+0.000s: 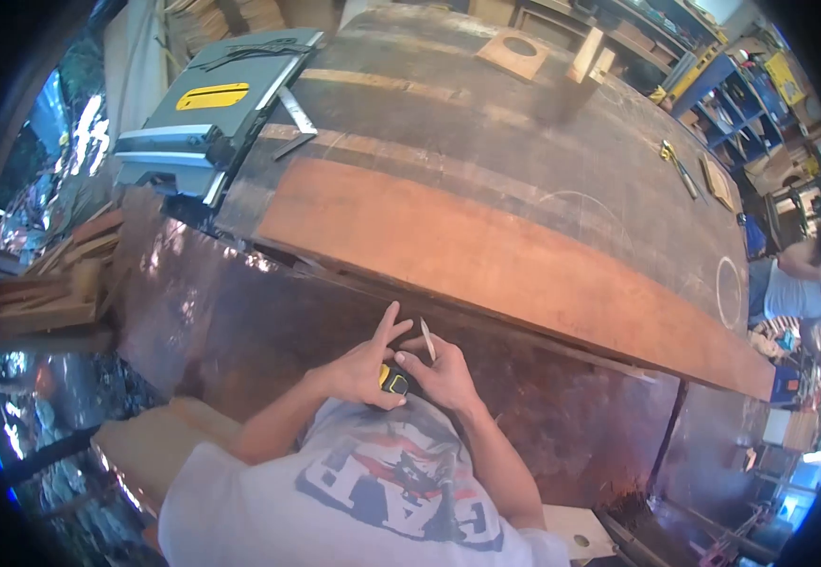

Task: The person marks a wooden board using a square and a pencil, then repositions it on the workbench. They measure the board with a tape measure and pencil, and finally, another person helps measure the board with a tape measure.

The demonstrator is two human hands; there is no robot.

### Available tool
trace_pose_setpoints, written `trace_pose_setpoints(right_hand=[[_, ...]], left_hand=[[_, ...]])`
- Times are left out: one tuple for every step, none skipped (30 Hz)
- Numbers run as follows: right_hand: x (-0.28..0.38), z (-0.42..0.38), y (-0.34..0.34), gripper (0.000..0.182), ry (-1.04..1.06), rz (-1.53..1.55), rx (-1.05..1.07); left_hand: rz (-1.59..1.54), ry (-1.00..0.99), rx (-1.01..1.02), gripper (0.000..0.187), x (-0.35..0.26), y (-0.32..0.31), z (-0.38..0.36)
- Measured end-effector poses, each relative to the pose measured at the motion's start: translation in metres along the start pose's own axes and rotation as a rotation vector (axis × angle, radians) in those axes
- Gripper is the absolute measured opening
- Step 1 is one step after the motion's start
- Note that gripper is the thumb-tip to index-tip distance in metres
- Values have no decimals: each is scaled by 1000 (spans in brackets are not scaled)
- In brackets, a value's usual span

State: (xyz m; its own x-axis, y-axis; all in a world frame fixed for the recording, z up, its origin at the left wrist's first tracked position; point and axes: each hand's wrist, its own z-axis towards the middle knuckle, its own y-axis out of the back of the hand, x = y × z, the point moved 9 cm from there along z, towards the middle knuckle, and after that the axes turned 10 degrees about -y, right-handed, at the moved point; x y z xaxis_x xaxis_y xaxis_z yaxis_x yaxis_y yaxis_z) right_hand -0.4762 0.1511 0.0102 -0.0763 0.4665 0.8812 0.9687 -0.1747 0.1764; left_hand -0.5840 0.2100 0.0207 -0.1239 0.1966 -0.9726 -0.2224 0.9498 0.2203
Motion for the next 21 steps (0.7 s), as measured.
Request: trace_pose_setpoints(right_hand=[[-20,-6,-6,30,-99,162,54],[-27,-15,-13,31,-133,230,99],[-31,-23,-19,32,-165,298,139],[-37,-31,-25,32,-197,364,175],[-39,-34,-28,33,-65,346,126],[-43,-42,-31,31,-115,438,93],[-42,-52,-33,30,-168,525,60],[-44,-60,-35,29,-219,608,27],[-53,-65,-28,26,-200,666,-95],[-63,-67,-20,26,-184,720,-166],[-68,-69,-10,25,-165,768,-198],[-70,-69,-6,24,-145,821,-238],[-67,-65,-14,24,-160,841,-240],[-61,-60,-19,24,-177,860,-245],[-57,-53,-25,24,-194,876,-251],[-56,-37,-41,26,-208,860,-266],[-53,-21,-62,26,-236,908,-263],[-46,-1,-84,27,-259,955,-260],[-34,22,-102,28,-250,990,-267],[-23,45,-122,29,-243,1028,-273],[-14,68,-140,28,-238,1092,-270]], left_hand=[[8,36,51,142,-1,-5,-4],[4,52,94,143,-5,-10,-9],[0,64,142,144,-10,-15,-12],[-6,74,192,144,-13,-21,-18],[71,-17,155,139,-8,-25,-25],[77,72,239,134,-8,-28,-33],[78,158,322,129,-13,-25,-38],[80,241,401,124,-14,-25,-47],[135,119,339,104,-4,-18,-54],[195,168,410,88,-10,-9,-63],[230,188,420,78,-6,2,-72],[269,208,440,69,0,16,-82],[252,246,423,60,10,33,-91],[232,282,409,51,20,53,-100],[305,271,430,45,25,75,-104],[376,258,449,40,29,100,-108],[413,273,448,37,36,128,-110],[452,284,445,36,42,158,-110],[500,304,454,34,49,189,-109],[548,327,465,33,55,219,-110],[596,316,467,32,60,248,-111]])
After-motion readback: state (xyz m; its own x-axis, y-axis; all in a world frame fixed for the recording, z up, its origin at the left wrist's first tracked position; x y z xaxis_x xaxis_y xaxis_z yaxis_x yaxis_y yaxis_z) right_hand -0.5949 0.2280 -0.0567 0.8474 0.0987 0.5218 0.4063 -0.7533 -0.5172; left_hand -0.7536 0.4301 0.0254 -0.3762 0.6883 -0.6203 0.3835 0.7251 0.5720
